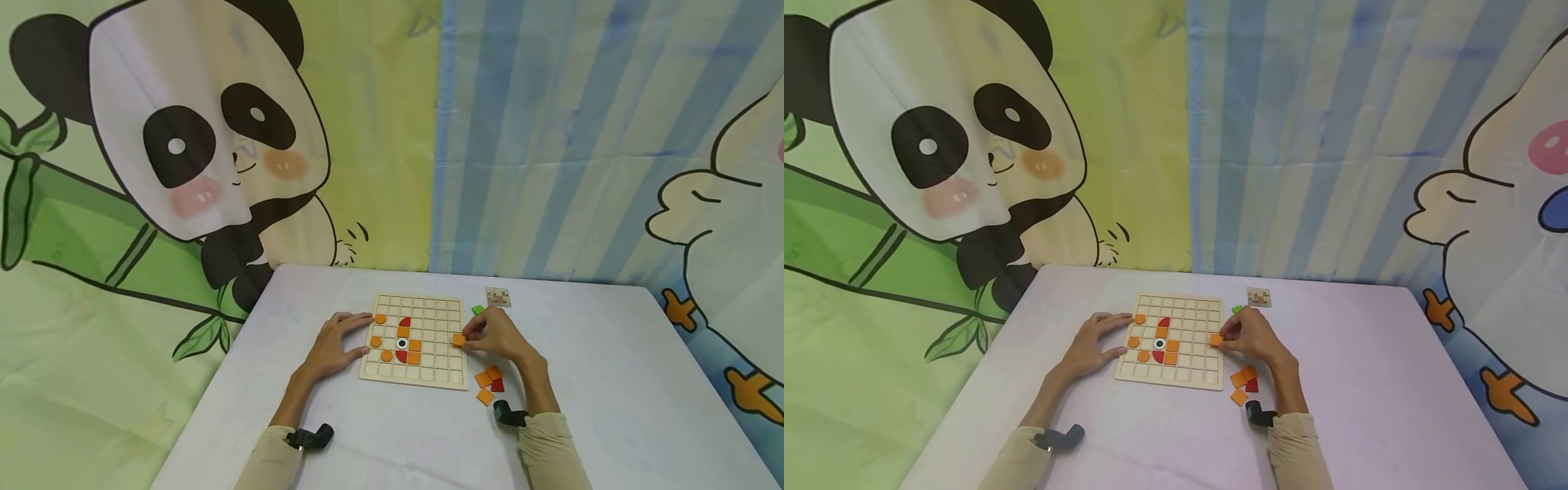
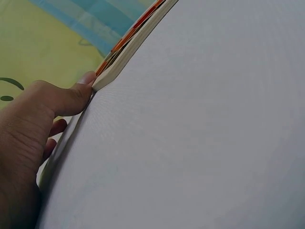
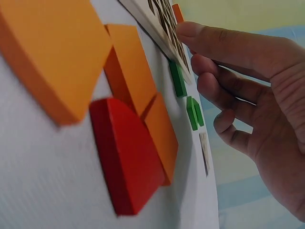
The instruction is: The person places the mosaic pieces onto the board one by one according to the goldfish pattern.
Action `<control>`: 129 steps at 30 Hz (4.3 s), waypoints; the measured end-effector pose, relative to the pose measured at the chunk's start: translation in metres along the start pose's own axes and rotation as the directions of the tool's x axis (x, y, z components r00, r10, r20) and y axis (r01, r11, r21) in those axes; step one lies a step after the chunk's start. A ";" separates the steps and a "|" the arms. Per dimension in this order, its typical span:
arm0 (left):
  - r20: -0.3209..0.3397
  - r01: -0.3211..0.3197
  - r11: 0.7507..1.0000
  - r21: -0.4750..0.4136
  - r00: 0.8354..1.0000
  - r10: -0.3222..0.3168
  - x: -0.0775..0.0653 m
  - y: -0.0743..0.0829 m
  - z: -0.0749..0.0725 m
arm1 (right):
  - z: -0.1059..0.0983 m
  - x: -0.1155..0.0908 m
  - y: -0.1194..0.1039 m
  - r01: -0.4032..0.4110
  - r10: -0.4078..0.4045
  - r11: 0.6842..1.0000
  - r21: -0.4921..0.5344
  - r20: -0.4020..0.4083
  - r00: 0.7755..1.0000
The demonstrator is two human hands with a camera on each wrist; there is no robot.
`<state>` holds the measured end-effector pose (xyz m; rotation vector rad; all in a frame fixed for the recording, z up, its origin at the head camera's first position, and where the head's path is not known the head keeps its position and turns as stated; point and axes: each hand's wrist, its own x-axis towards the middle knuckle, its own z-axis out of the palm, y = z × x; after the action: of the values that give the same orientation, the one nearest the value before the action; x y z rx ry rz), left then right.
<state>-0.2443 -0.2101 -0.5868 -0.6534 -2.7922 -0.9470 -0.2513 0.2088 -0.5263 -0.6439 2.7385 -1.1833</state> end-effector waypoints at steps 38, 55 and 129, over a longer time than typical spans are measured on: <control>-0.001 0.016 1.000 0.000 1.000 -0.016 0.000 0.000 0.000 | 0.040 0.039 -0.019 0.064 -0.065 0.995 0.080 0.012 0.998; -0.003 0.026 1.000 0.002 1.000 -0.026 0.000 0.002 0.000 | 0.055 0.049 -0.026 0.083 -0.085 0.992 0.091 0.008 0.996; -0.011 0.004 0.999 0.032 1.000 -0.004 0.001 -0.001 0.001 | -0.005 -0.004 0.007 -0.031 0.031 0.999 0.010 0.023 0.999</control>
<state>-0.2456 -0.2100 -0.5879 -0.6372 -2.7941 -0.9020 -0.2509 0.2175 -0.5281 -0.6078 2.7115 -1.1757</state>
